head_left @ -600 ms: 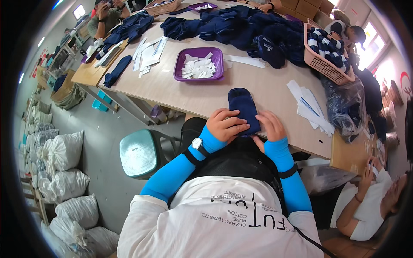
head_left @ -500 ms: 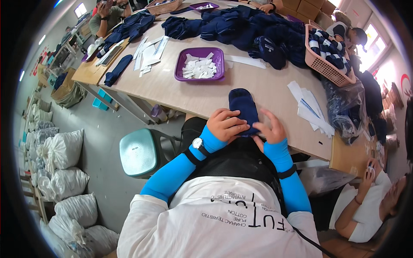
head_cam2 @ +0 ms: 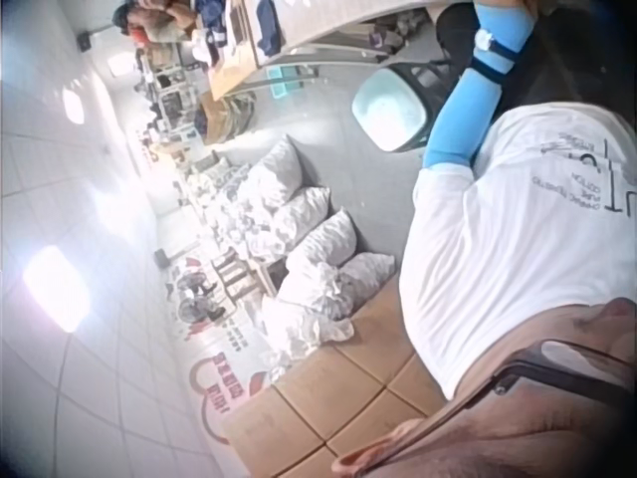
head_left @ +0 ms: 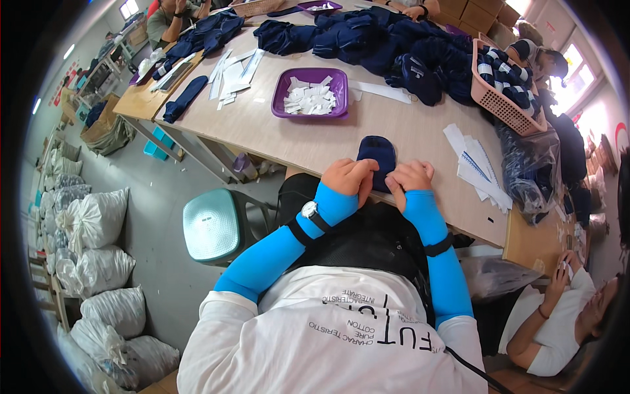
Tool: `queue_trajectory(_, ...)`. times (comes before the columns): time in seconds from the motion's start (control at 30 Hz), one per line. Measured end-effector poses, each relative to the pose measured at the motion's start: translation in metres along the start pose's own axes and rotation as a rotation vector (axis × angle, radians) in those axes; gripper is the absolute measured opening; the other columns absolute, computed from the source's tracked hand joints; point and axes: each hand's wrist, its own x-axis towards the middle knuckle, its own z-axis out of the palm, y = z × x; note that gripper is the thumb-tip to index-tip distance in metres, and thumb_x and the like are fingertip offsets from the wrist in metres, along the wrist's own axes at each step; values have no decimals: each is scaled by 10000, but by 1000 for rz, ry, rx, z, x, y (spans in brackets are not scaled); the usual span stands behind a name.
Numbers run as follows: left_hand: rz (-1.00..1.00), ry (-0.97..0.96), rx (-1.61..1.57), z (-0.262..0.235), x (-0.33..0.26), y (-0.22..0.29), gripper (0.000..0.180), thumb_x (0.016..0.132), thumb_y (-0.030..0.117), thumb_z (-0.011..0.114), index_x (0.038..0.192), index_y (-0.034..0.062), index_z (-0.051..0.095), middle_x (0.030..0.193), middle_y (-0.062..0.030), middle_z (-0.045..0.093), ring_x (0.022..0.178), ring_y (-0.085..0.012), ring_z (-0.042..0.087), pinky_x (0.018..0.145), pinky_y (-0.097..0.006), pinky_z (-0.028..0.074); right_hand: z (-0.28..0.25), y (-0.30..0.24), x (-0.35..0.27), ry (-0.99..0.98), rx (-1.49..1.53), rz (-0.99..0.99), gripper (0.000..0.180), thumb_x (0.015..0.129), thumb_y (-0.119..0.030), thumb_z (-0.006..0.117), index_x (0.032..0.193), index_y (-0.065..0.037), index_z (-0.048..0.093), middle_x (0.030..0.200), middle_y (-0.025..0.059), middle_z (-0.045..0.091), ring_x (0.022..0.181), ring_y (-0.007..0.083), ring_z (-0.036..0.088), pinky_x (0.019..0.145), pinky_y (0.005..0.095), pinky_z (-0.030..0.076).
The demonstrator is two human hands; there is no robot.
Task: Applying white labels or tags to individual blue socks in a manufacturing setting.
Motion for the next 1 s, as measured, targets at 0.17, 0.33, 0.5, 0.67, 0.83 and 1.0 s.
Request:
queue_trajectory(0.17,-40,-137,-34,2,-7,-8,269,794,-14,724,1050,34,655,996,-120,654,777,-255,659,639,-315,535,17,-9,2,147,-114,105,184,911,-236,697,798,-93,718,887,66,629,949,274,546,949,446,346)
queue_trajectory(0.33,243,46,201,3,-12,-1,313,752,87,788,1046,54,684,1077,-109,651,944,-265,684,754,-363,580,19,-4,5,132,-105,149,220,911,-234,689,761,-73,707,907,86,645,948,285,560,920,456,359)
queue_trajectory(0.5,304,50,270,3,-16,-4,383,686,186,830,1028,85,690,1056,-79,668,1026,-270,673,795,-368,575,12,-4,-5,57,-93,48,202,895,-214,702,765,-61,692,909,103,655,900,296,596,887,435,389)
queue_trajectory(0.67,340,46,130,8,-10,-15,387,684,220,830,1019,102,678,950,-71,645,923,-283,658,744,-378,552,-3,-10,-11,197,117,-9,163,872,-190,748,878,-48,670,938,109,662,916,324,620,818,440,461)
queue_trajectory(0.83,321,15,105,7,-5,-19,338,710,213,824,999,98,692,835,-71,578,743,-280,587,664,-393,512,-11,-16,-17,134,91,-59,259,853,-232,790,979,-42,667,945,123,677,893,347,632,809,461,492)
queue_trajectory(1.0,190,47,114,18,1,-17,128,836,138,753,901,69,667,807,-107,587,735,-337,578,646,-433,493,-3,-7,-12,185,-33,-100,244,861,-245,774,959,-43,680,848,118,670,811,337,629,789,437,471)
